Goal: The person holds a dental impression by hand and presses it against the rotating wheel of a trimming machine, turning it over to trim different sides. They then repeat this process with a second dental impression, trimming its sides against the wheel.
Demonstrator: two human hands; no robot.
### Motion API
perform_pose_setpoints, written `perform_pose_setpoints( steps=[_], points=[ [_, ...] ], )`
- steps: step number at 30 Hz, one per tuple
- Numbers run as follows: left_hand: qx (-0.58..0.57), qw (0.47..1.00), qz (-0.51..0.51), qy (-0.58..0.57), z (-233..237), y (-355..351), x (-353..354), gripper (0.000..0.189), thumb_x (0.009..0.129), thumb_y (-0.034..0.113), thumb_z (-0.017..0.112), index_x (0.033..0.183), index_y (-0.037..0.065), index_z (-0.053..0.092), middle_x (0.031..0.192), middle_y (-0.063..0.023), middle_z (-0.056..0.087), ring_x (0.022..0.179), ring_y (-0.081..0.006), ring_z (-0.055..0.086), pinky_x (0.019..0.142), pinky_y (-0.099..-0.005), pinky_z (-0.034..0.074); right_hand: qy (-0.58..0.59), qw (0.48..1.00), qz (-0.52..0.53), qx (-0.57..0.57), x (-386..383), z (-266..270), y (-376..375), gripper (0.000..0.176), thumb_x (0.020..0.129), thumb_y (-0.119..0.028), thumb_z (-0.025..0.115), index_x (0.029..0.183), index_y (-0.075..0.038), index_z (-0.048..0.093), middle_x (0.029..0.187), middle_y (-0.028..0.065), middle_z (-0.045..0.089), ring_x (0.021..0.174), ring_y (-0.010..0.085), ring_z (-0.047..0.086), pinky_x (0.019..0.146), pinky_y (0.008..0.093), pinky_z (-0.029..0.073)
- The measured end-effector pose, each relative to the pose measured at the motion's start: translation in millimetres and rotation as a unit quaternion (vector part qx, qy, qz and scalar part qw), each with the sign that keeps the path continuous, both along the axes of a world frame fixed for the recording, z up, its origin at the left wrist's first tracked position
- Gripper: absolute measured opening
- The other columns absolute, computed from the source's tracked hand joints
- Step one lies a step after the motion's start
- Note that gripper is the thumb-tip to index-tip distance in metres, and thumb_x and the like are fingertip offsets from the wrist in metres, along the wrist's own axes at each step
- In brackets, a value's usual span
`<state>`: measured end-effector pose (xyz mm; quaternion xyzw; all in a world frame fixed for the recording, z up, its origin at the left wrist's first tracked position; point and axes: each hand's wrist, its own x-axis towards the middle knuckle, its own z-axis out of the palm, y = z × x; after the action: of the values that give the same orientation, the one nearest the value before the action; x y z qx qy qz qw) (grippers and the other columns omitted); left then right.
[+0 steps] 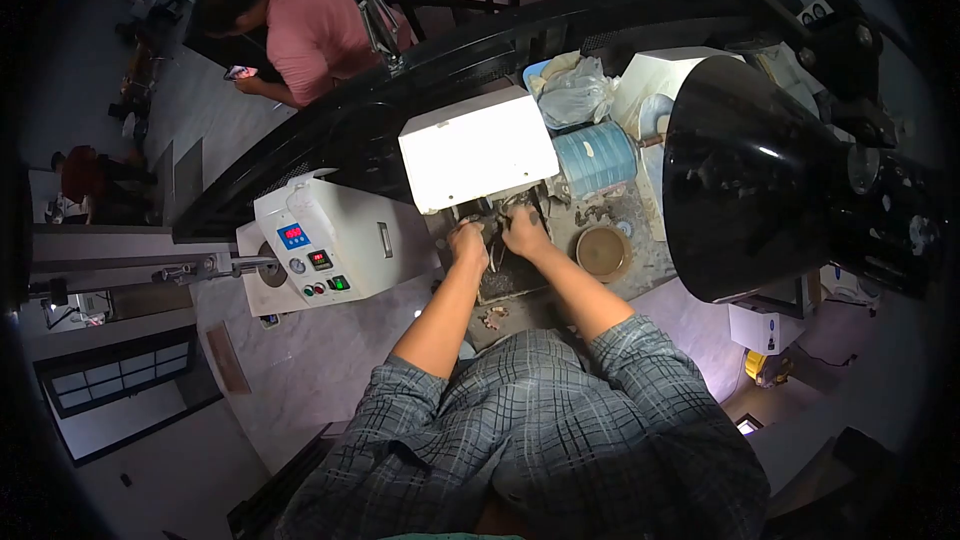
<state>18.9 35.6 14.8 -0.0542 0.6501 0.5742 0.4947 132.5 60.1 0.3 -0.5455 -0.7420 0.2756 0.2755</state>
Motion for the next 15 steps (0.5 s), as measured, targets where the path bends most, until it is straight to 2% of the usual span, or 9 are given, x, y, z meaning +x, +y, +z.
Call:
perform_pose_setpoints(
  steps=[2, 5, 8, 9, 11, 12, 13, 14, 15],
  points=[
    [0.005, 1.000, 0.020, -0.017, -24.3, 3.3, -2.8, 0.017, 0.060, -0.008, 0.051, 0.069, 0.005, 0.047, 0.072, -0.0026, 0.046, 0.066, -0.0124, 0.042, 0.064, -0.0255, 0.034, -0.011, 0.997, 0.043, -0.062, -5.9, 31.5, 6.7, 0.015, 0.063, -0.005, 0.057, 0.075, 0.004, 0.055, 0.078, 0.0253, 0.055, 0.076, 0.0421, 0.052, 0.068, 0.0442, 0.043],
    [-0.018, 0.999, 0.028, -0.009, -25.2, 8.9, -4.0, 0.016, 0.059, -0.008, 0.051, 0.066, 0.005, 0.047, 0.070, -0.0031, 0.046, 0.066, -0.0127, 0.042, 0.063, -0.0261, 0.034, -0.039, 0.994, 0.027, -0.097, -9.0, 27.6, 7.0, 0.019, 0.062, -0.003, 0.054, 0.079, 0.005, 0.055, 0.080, 0.0259, 0.055, 0.080, 0.0426, 0.052, 0.072, 0.0438, 0.044],
    [0.005, 0.998, 0.054, 0.023, -7.9, 3.8, -2.8, 0.013, 0.060, -0.007, 0.052, 0.062, 0.005, 0.048, 0.069, -0.0037, 0.046, 0.065, -0.0135, 0.043, 0.060, -0.0265, 0.034, -0.034, 0.996, 0.058, -0.059, -2.9, 8.8, 6.5, 0.020, 0.063, -0.005, 0.058, 0.080, 0.005, 0.056, 0.079, 0.0267, 0.056, 0.081, 0.0427, 0.052, 0.071, 0.0439, 0.044],
    [0.005, 0.998, 0.053, 0.022, 0.7, -0.2, -6.8, 0.013, 0.060, -0.007, 0.052, 0.062, 0.005, 0.048, 0.069, -0.0037, 0.046, 0.065, -0.0135, 0.043, 0.060, -0.0265, 0.034, -0.015, 0.991, 0.087, -0.101, 1.7, 5.6, 5.7, 0.030, 0.064, -0.010, 0.060, 0.088, 0.006, 0.055, 0.089, 0.0286, 0.054, 0.090, 0.0426, 0.050, 0.076, 0.0435, 0.043],
    [-0.036, 0.972, -0.193, 0.129, 19.2, -13.1, -21.5, 0.008, 0.062, -0.005, 0.053, 0.065, 0.002, 0.051, 0.068, -0.0039, 0.047, 0.063, -0.0150, 0.044, 0.060, -0.0277, 0.036, 0.009, 0.983, 0.114, -0.144, 11.4, -7.1, -1.8, 0.040, 0.065, -0.015, 0.063, 0.097, 0.007, 0.054, 0.099, 0.0305, 0.052, 0.098, 0.0424, 0.048, 0.082, 0.0431, 0.042],
    [-0.037, 0.972, -0.191, 0.131, 28.1, -16.4, -17.9, 0.008, 0.062, -0.005, 0.053, 0.065, 0.002, 0.051, 0.068, -0.0039, 0.047, 0.063, -0.0150, 0.044, 0.060, -0.0277, 0.036, -0.083, 0.983, 0.126, -0.105, 17.7, -17.8, -8.1, 0.053, 0.066, -0.019, 0.063, 0.109, 0.007, 0.044, 0.111, 0.0310, 0.043, 0.106, 0.0435, 0.041, 0.089, 0.0419, 0.036],
    [-0.027, 0.958, -0.178, 0.221, 35.7, -18.1, -12.3, 0.005, 0.063, -0.005, 0.053, 0.066, -0.001, 0.052, 0.067, -0.0038, 0.048, 0.063, -0.0146, 0.044, 0.059, -0.0280, 0.037, -0.172, 0.973, 0.137, -0.064, 13.9, -4.9, -13.0, 0.067, 0.068, -0.023, 0.063, 0.121, 0.008, 0.035, 0.123, 0.0316, 0.034, 0.114, 0.0446, 0.035, 0.097, 0.0407, 0.030],
    [-0.016, 0.936, -0.166, 0.310, 41.1, -19.4, -10.9, 0.003, 0.064, -0.004, 0.053, 0.067, -0.003, 0.053, 0.067, -0.0037, 0.049, 0.062, -0.0143, 0.044, 0.058, -0.0283, 0.037, -0.271, 0.918, 0.235, -0.170, 14.0, 9.8, -19.9, 0.082, 0.068, -0.030, 0.064, 0.129, 0.005, 0.022, 0.133, 0.0290, 0.019, 0.120, 0.0458, 0.024, 0.103, 0.0401, 0.021],
    [0.028, 0.940, -0.200, 0.274, 8.6, -20.9, -18.7, 0.004, 0.064, -0.005, 0.053, 0.068, -0.005, 0.053, 0.066, -0.0035, 0.050, 0.063, -0.0129, 0.043, 0.058, -0.0285, 0.037, -0.280, 0.910, 0.272, -0.138, 10.3, 24.7, -29.4, 0.075, 0.070, -0.028, 0.062, 0.127, 0.006, 0.027, 0.132, 0.0285, 0.022, 0.120, 0.0451, 0.026, 0.102, 0.0396, 0.024]
  ],
)
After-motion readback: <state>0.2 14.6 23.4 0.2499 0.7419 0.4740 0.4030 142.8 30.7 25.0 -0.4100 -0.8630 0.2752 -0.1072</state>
